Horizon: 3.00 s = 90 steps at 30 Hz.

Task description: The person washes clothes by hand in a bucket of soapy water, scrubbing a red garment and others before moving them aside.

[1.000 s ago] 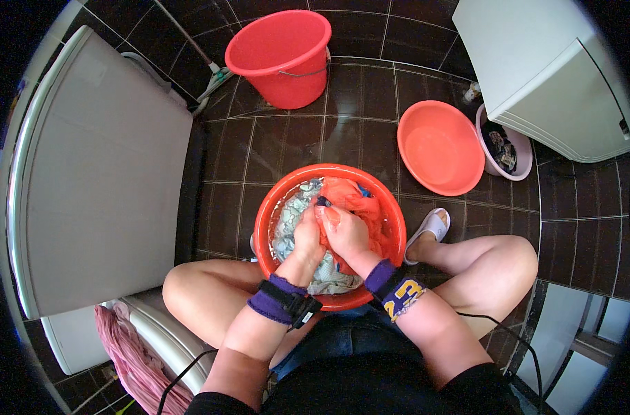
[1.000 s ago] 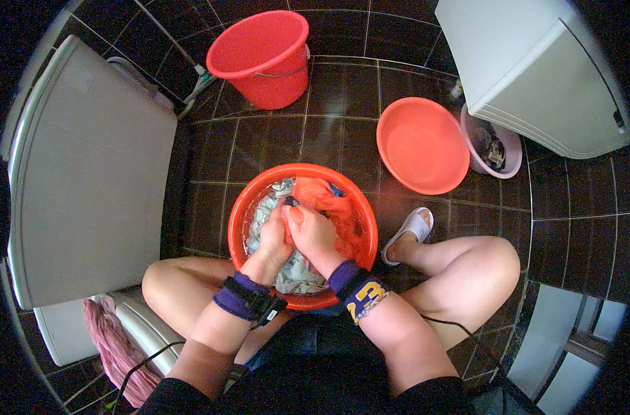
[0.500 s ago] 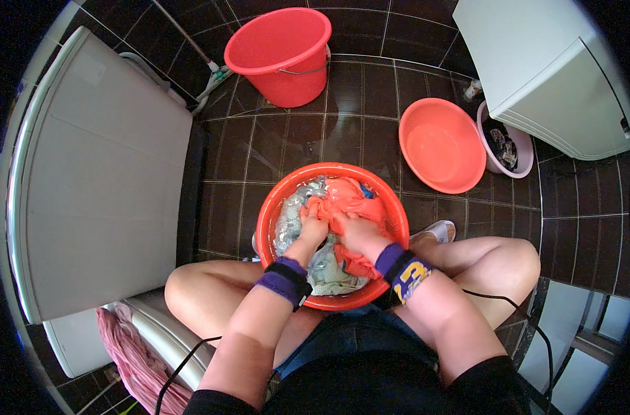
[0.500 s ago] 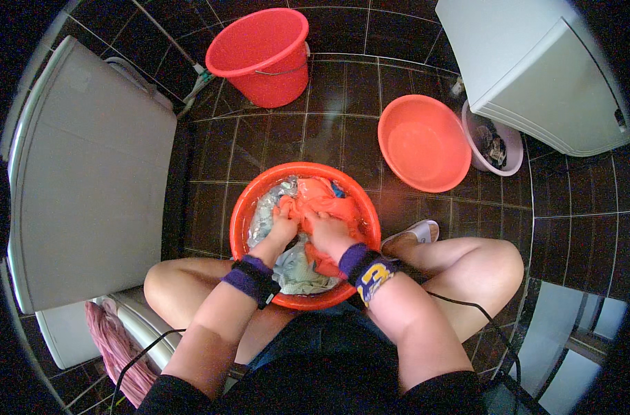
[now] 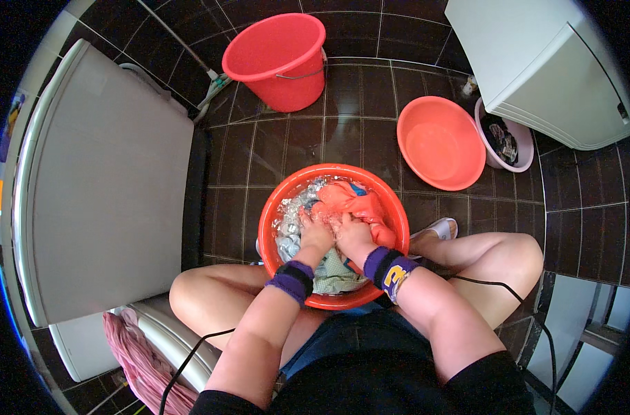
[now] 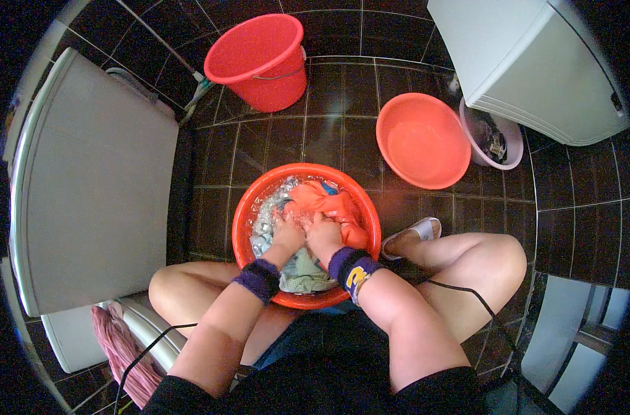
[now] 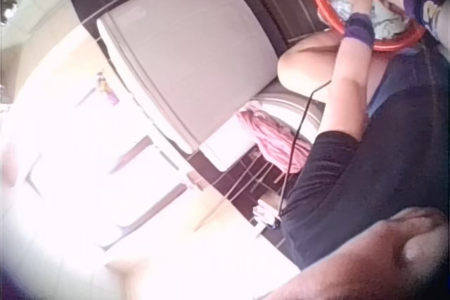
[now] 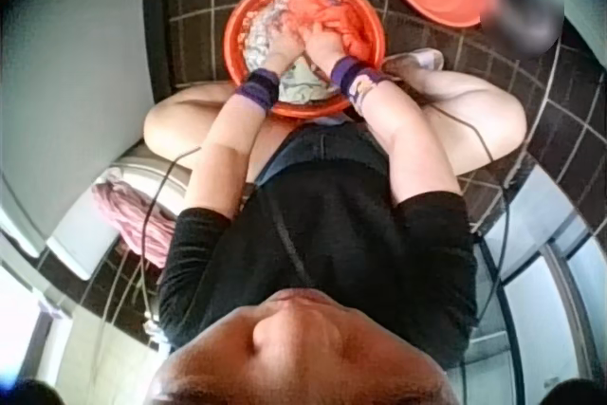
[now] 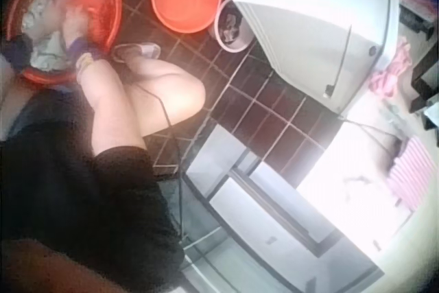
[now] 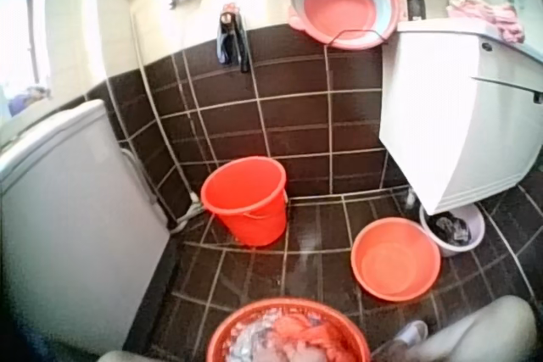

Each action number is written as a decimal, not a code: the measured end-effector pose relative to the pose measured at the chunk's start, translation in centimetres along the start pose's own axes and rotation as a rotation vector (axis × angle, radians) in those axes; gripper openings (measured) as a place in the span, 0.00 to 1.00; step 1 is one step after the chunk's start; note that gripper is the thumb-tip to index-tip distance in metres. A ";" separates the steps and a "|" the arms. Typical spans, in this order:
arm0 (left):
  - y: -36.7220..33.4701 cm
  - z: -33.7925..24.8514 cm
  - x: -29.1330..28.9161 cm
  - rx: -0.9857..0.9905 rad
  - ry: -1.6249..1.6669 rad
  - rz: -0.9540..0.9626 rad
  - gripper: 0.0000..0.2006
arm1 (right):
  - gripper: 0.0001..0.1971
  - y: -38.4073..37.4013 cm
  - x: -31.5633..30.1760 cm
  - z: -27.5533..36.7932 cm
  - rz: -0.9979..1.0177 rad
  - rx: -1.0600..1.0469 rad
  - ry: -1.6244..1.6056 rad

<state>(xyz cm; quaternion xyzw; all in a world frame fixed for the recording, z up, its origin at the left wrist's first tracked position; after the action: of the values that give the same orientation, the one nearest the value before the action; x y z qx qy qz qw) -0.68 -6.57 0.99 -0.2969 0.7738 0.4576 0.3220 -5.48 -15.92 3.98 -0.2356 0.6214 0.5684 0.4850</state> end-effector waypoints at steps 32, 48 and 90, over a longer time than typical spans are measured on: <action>3.6 -2.5 -2.4 -0.039 1.790 -0.246 0.15 | 0.14 3.3 -6.9 -1.2 -0.425 -0.034 -0.748; -3.7 4.9 5.1 0.034 0.644 -0.001 0.32 | 0.23 -2.5 0.6 -1.9 0.284 -0.144 -0.223; 3.7 -1.7 -4.4 -0.164 1.614 -0.250 0.18 | 0.20 1.3 -7.2 -3.2 -0.308 0.119 -0.713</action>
<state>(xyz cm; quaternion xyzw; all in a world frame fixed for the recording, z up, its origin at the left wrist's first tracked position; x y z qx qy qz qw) -1.18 -5.90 6.90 -0.6414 0.6926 0.1190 -0.3078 -4.67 -20.49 10.51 -0.0853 0.4031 0.4984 0.7628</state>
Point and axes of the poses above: each hand's wrist, its own y-axis away from the middle knuckle, its own x-axis out of the palm, z = x × y, the point moved 5 cm from there along -y, towards the middle knuckle, and after that the axes turned 10 degrees about x, right-handed, at the moved point
